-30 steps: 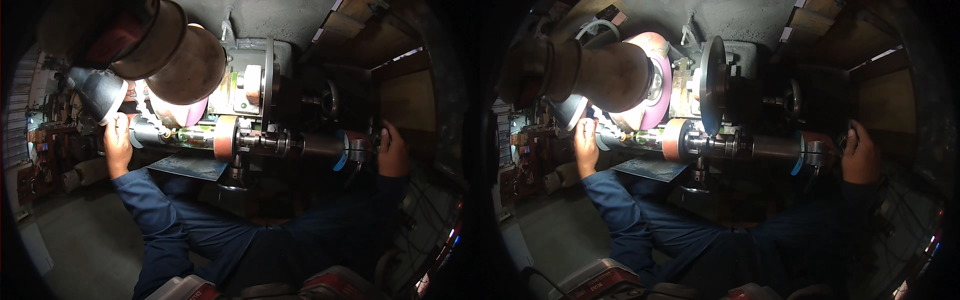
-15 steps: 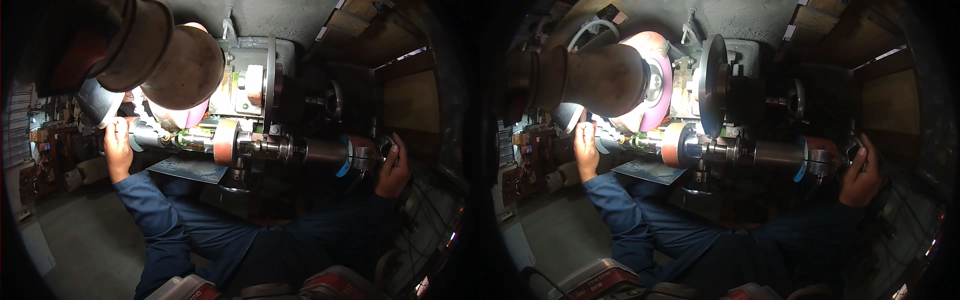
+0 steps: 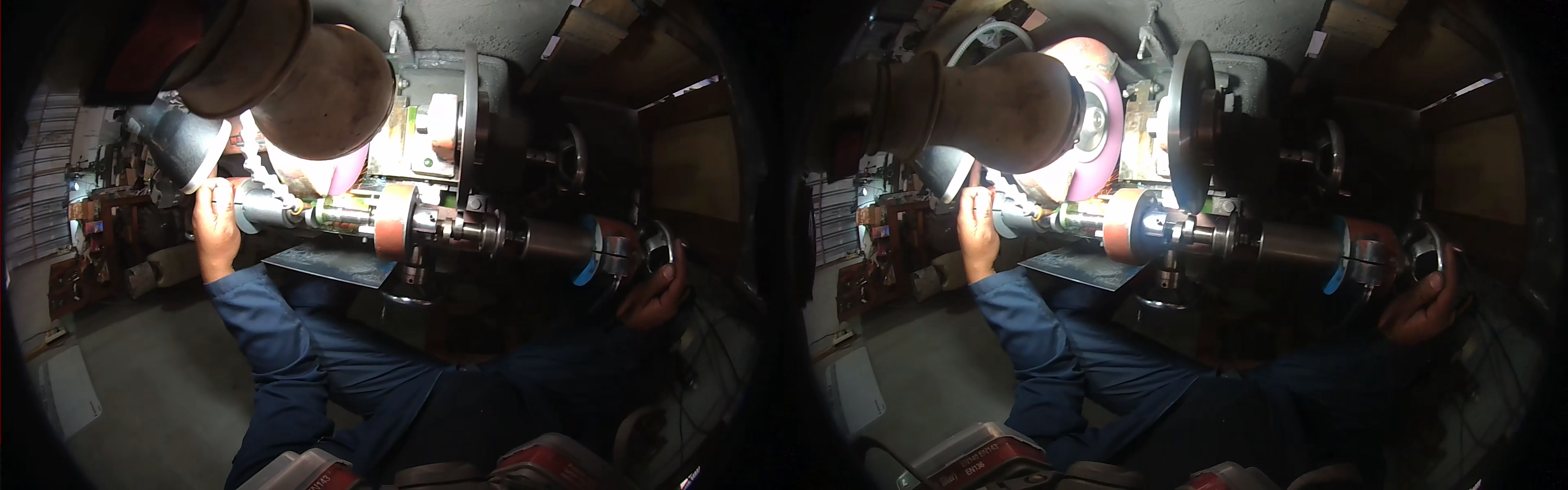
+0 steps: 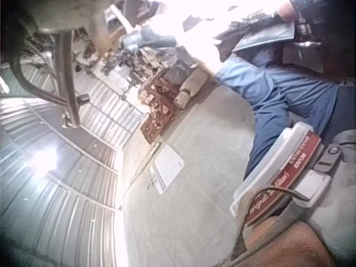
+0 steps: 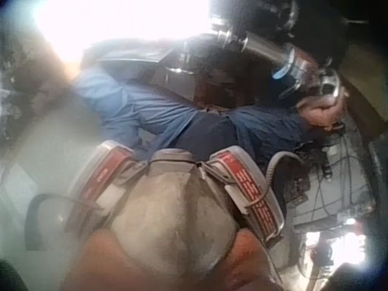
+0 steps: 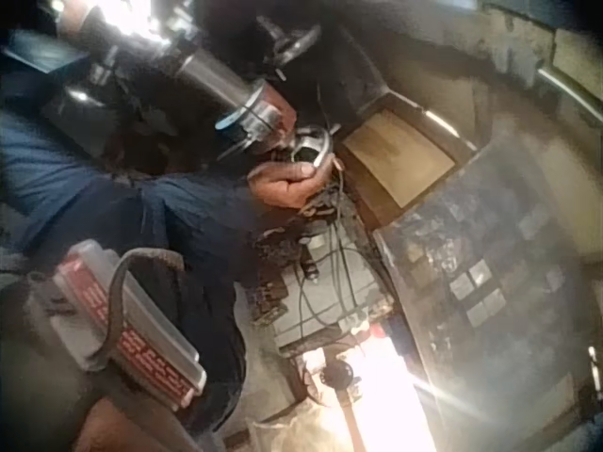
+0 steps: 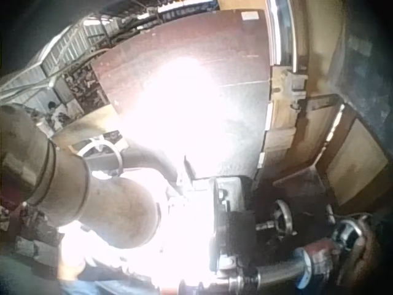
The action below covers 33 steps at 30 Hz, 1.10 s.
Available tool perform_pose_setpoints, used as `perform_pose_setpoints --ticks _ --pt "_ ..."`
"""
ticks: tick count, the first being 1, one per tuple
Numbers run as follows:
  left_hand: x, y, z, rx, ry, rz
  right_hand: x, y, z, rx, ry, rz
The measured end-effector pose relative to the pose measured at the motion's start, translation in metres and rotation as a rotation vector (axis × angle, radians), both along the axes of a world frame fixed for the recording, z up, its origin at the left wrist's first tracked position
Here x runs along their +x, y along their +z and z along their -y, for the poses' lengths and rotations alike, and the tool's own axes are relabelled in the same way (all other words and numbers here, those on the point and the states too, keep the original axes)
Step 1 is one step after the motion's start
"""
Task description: The person is sharpening a metal part using a grinding machine, turning a handwheel to move the tool across the grinding wheel and using a gauge to check alignment.
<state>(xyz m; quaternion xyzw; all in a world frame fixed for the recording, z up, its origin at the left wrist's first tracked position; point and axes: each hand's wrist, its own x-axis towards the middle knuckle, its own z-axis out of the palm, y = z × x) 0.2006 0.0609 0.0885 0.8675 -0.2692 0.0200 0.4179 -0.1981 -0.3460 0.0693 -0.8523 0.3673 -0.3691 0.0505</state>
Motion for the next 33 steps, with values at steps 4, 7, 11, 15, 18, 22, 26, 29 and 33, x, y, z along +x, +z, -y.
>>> perform_pose_setpoints --ticks 4,7,11,15,18,22,26,29,33 --pt "0.002 -0.003 0.002 -0.029 -0.008 -0.025 -0.001 -0.021 -0.002 -0.163 0.021 0.146" --pt "0.002 -0.001 0.002 -0.037 -0.018 -0.024 0.003 -0.008 -0.003 -0.226 0.017 0.071" --pt "0.000 0.001 0.001 0.013 -0.018 0.021 -0.003 -0.002 0.000 -0.012 0.004 0.028" --pt "-0.002 0.005 0.003 0.073 -0.002 0.021 0.002 0.009 0.002 0.170 -0.009 0.034" --pt "0.002 0.000 0.005 0.014 -0.014 0.012 0.004 0.018 0.004 0.213 0.015 0.016" --pt "-0.001 0.002 0.003 0.032 -0.010 0.023 0.006 0.016 0.009 0.259 -0.003 -0.009" --pt "0.001 0.000 0.001 0.027 0.005 0.018 0.010 0.024 0.010 0.348 -0.039 -0.040" --pt "0.004 -0.002 -0.001 0.025 0.017 0.013 0.008 0.024 0.021 0.290 -0.014 -0.106" --pt "0.002 0.002 0.001 0.072 0.037 0.019 0.010 0.026 0.030 0.334 -0.013 -0.179"
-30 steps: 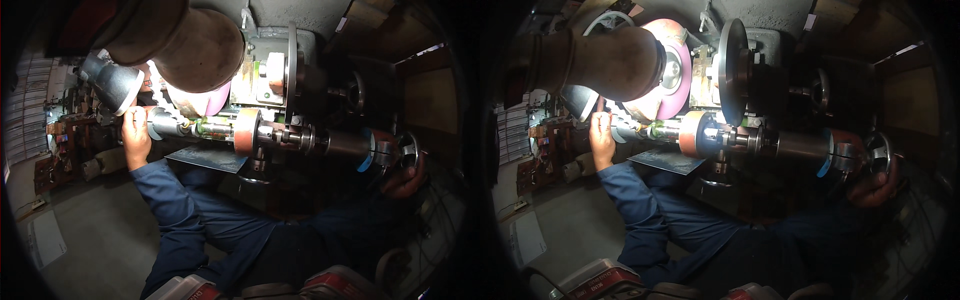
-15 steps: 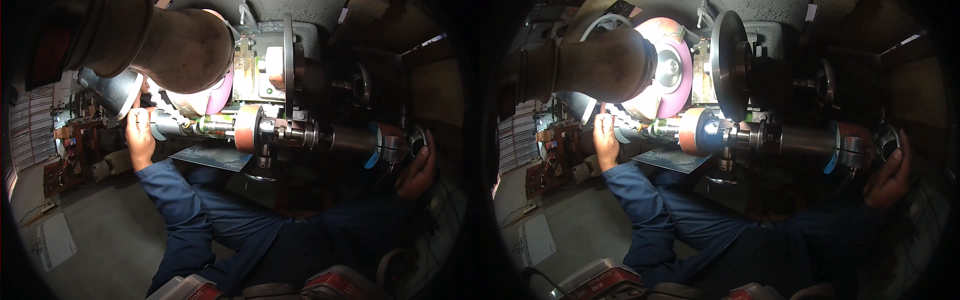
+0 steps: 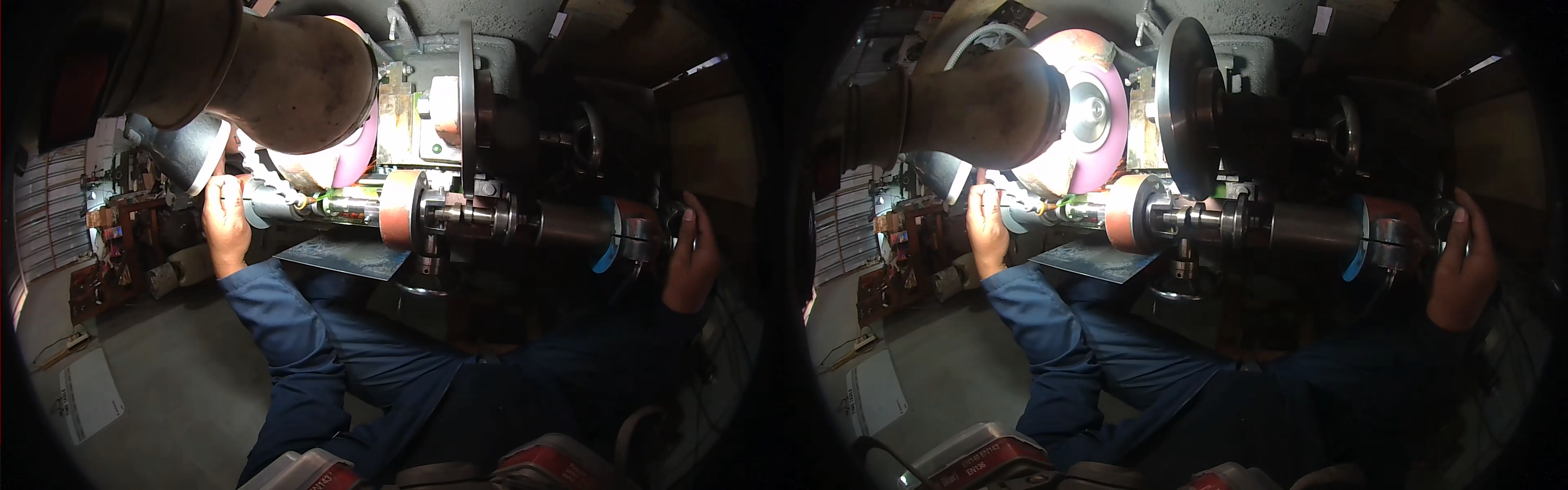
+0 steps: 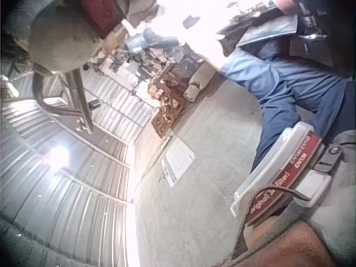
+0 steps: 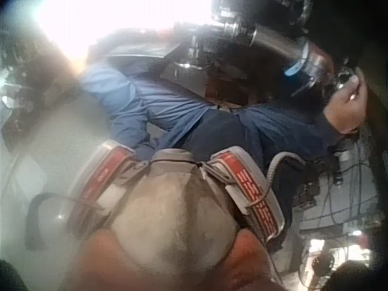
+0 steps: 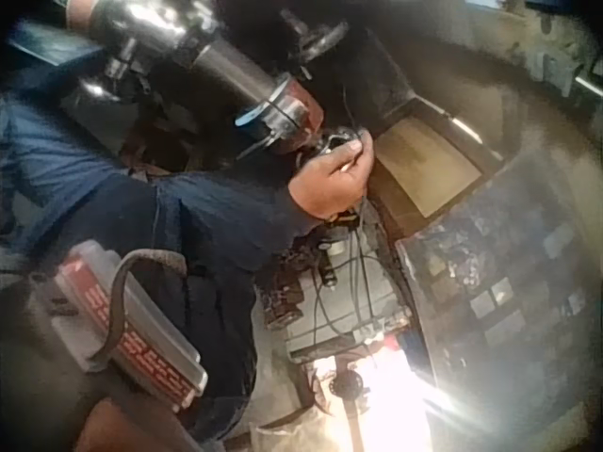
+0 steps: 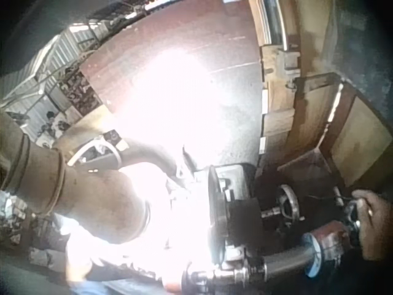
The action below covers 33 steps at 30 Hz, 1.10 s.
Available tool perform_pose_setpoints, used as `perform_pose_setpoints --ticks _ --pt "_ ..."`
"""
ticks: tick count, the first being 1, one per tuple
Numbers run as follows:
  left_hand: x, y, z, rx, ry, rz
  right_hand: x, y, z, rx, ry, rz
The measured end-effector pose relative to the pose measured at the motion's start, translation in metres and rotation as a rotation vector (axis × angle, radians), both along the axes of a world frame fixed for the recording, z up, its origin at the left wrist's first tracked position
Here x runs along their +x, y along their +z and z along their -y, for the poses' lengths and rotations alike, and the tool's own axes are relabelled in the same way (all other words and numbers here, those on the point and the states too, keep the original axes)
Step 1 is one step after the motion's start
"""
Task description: The person is sharpening a metal part using a grinding machine, turning a handwheel to move the tool across the grinding wheel and using a gauge to check alignment.
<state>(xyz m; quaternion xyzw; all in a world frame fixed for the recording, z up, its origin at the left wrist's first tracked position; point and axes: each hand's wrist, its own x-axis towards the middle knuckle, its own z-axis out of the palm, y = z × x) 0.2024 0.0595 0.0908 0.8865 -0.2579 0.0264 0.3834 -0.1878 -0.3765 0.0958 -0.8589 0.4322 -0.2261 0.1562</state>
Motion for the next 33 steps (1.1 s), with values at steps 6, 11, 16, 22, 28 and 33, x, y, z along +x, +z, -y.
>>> perform_pose_setpoints --ticks 6,11,16,22,28,33 --pt "0.000 0.003 0.002 0.048 -0.005 -0.003 -0.001 0.001 -0.003 0.071 -0.024 0.026" --pt "-0.002 0.002 0.002 0.011 -0.003 0.000 -0.004 -0.003 -0.007 -0.025 -0.022 0.055" --pt "-0.004 0.005 0.003 0.029 -0.005 -0.013 -0.007 -0.009 -0.015 -0.005 -0.025 0.152" --pt "0.001 -0.002 -0.002 0.018 0.004 0.010 -0.010 -0.015 -0.026 -0.073 -0.035 0.213" --pt "0.003 -0.006 -0.004 -0.053 -0.036 -0.012 -0.019 -0.034 -0.029 -0.148 -0.028 0.324" --pt "0.001 -0.003 -0.003 -0.076 -0.044 -0.039 -0.008 -0.017 -0.030 -0.053 -0.057 0.311"
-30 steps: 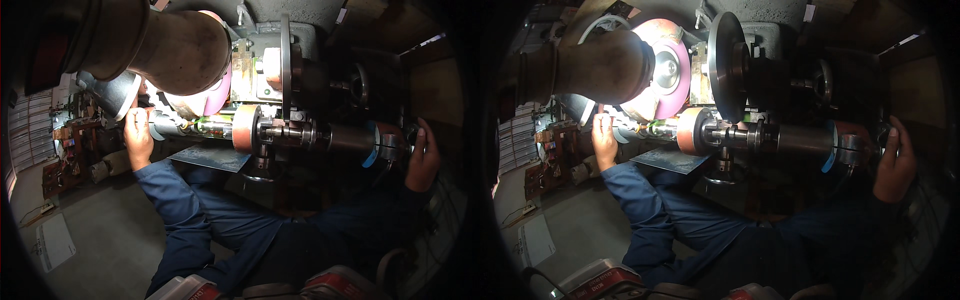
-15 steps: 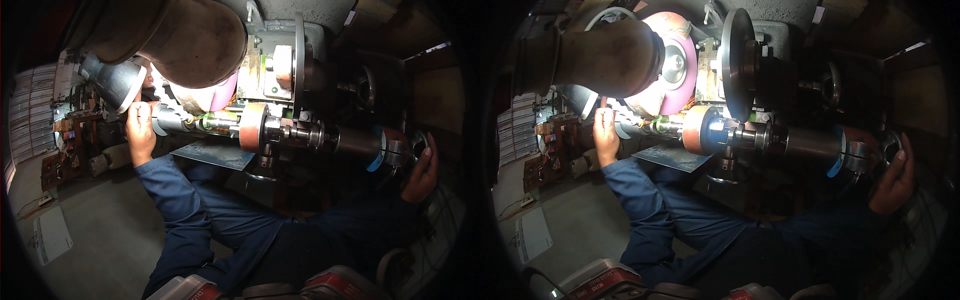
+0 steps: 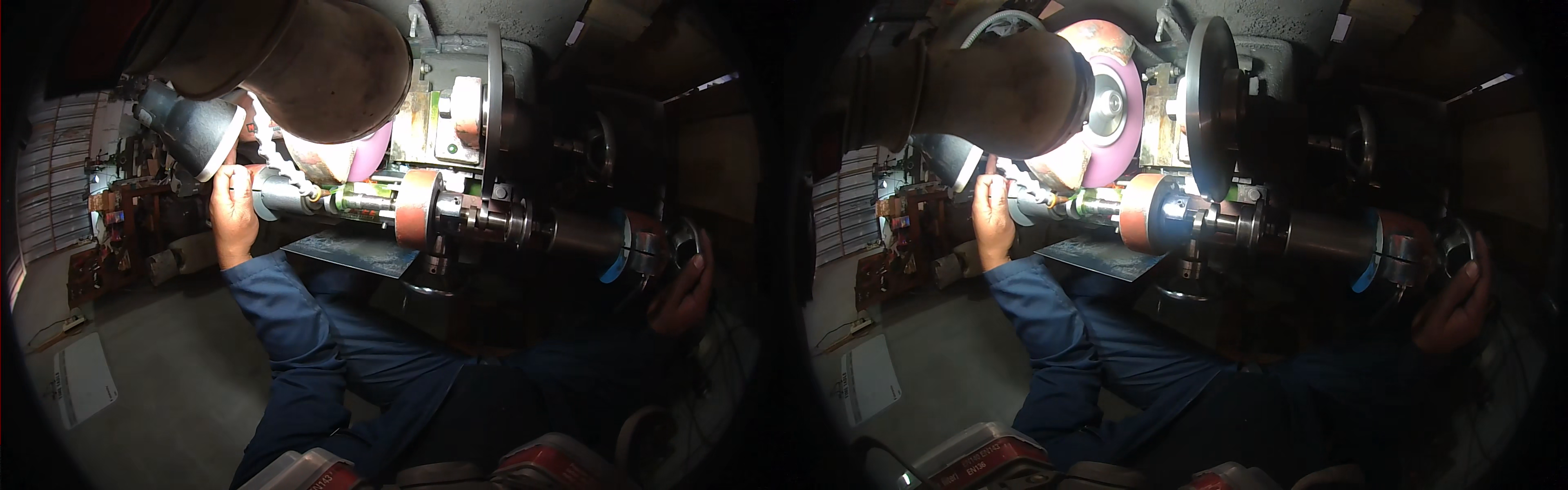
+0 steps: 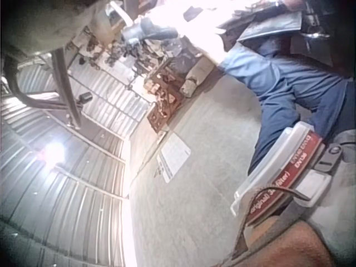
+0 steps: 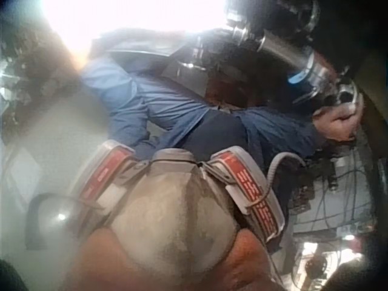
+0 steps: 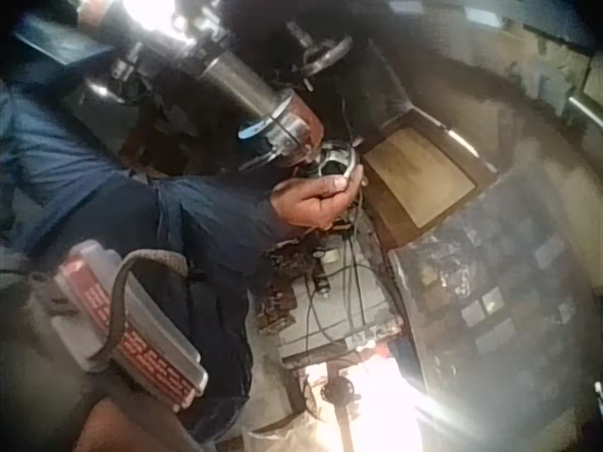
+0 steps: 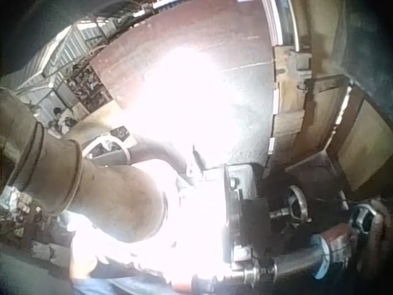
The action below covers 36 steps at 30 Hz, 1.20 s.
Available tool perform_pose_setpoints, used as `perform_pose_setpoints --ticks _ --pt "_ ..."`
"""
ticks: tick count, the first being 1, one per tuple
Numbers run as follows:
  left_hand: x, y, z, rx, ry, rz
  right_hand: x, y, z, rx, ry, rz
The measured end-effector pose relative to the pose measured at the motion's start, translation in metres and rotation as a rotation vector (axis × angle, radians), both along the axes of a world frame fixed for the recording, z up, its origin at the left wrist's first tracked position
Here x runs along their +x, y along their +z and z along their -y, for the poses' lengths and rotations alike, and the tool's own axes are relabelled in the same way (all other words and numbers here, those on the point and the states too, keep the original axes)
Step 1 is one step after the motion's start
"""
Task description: The person is sharpening a metal part using a grinding machine, turning a handwheel to move the tool across the grinding wheel and using a gauge to check alignment.
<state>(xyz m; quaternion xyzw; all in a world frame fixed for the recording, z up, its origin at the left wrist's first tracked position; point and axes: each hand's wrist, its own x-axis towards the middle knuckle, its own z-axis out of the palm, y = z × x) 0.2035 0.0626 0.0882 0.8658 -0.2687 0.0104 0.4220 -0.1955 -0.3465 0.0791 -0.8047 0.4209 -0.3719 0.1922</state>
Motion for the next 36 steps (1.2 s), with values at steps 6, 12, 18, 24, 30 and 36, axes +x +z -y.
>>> perform_pose_setpoints --ticks 6,12,18,24,30,36 --pt "-0.003 0.003 0.003 0.091 0.051 0.051 0.002 0.008 0.010 0.072 0.012 -0.106" --pt "-0.004 0.006 0.005 0.155 0.068 0.102 0.004 0.013 0.016 0.103 0.015 -0.173" --pt "-0.003 0.006 0.006 0.112 0.049 0.075 0.002 0.015 0.026 0.116 0.029 -0.261" --pt "0.000 0.004 0.003 0.112 0.059 0.055 0.010 0.020 0.036 0.283 0.025 -0.301" --pt "0.002 0.002 0.002 0.100 0.036 0.040 0.007 0.019 0.029 0.219 0.006 -0.271" --pt "0.000 0.002 0.002 0.116 0.034 0.054 0.003 0.016 0.016 0.161 0.010 -0.191"
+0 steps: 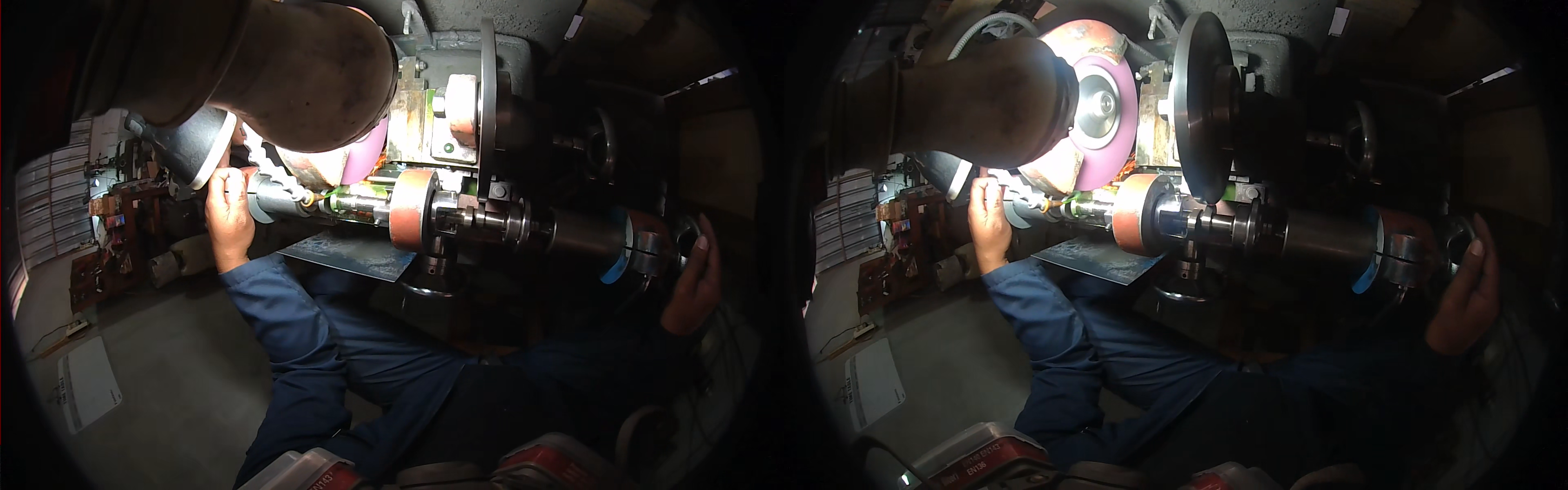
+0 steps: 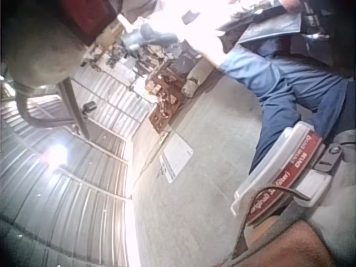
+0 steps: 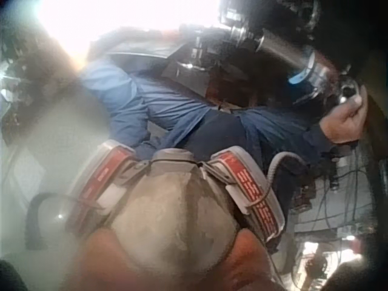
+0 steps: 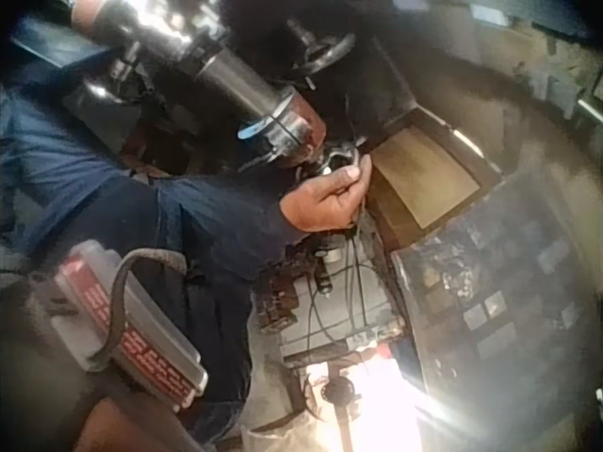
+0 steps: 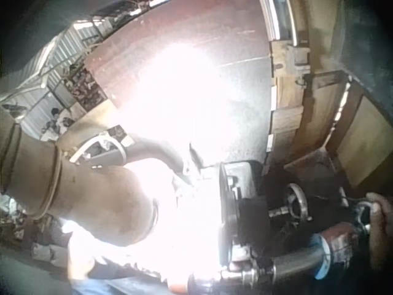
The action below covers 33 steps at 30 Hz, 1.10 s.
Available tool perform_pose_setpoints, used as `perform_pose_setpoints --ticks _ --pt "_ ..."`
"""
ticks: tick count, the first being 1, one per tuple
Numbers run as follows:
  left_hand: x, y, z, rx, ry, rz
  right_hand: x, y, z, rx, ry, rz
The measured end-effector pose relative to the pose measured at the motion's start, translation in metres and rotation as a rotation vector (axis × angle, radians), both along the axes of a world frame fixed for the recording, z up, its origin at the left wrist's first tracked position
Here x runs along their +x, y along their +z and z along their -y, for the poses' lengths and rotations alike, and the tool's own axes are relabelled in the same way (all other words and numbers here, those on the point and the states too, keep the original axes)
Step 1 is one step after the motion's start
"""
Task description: The person is sharpening a metal part using a grinding machine, turning a handwheel to move the tool across the grinding wheel and using a gauge to check alignment.
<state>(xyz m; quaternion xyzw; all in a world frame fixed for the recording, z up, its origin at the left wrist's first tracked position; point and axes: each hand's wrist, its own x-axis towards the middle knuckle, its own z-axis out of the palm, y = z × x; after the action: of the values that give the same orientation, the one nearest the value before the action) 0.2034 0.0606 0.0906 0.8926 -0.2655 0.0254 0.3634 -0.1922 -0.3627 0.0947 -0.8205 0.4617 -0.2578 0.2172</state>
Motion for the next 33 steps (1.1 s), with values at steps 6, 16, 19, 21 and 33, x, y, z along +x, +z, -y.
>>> perform_pose_setpoints --ticks 6,16,19,21,33 --pt "-0.001 0.001 0.001 0.014 0.002 0.015 -0.005 -0.011 -0.012 -0.079 -0.007 0.077" --pt "0.001 0.000 -0.001 0.020 -0.008 0.008 -0.007 -0.010 -0.011 -0.139 -0.010 0.092" --pt "-0.002 0.001 0.002 -0.039 -0.011 0.004 0.000 0.000 -0.001 -0.062 0.028 -0.009" --pt "-0.004 0.003 0.003 -0.027 0.012 -0.017 0.003 0.000 0.006 -0.041 0.032 -0.032" --pt "0.002 0.003 0.005 0.016 0.020 -0.006 0.012 0.010 0.034 0.222 0.045 -0.245"
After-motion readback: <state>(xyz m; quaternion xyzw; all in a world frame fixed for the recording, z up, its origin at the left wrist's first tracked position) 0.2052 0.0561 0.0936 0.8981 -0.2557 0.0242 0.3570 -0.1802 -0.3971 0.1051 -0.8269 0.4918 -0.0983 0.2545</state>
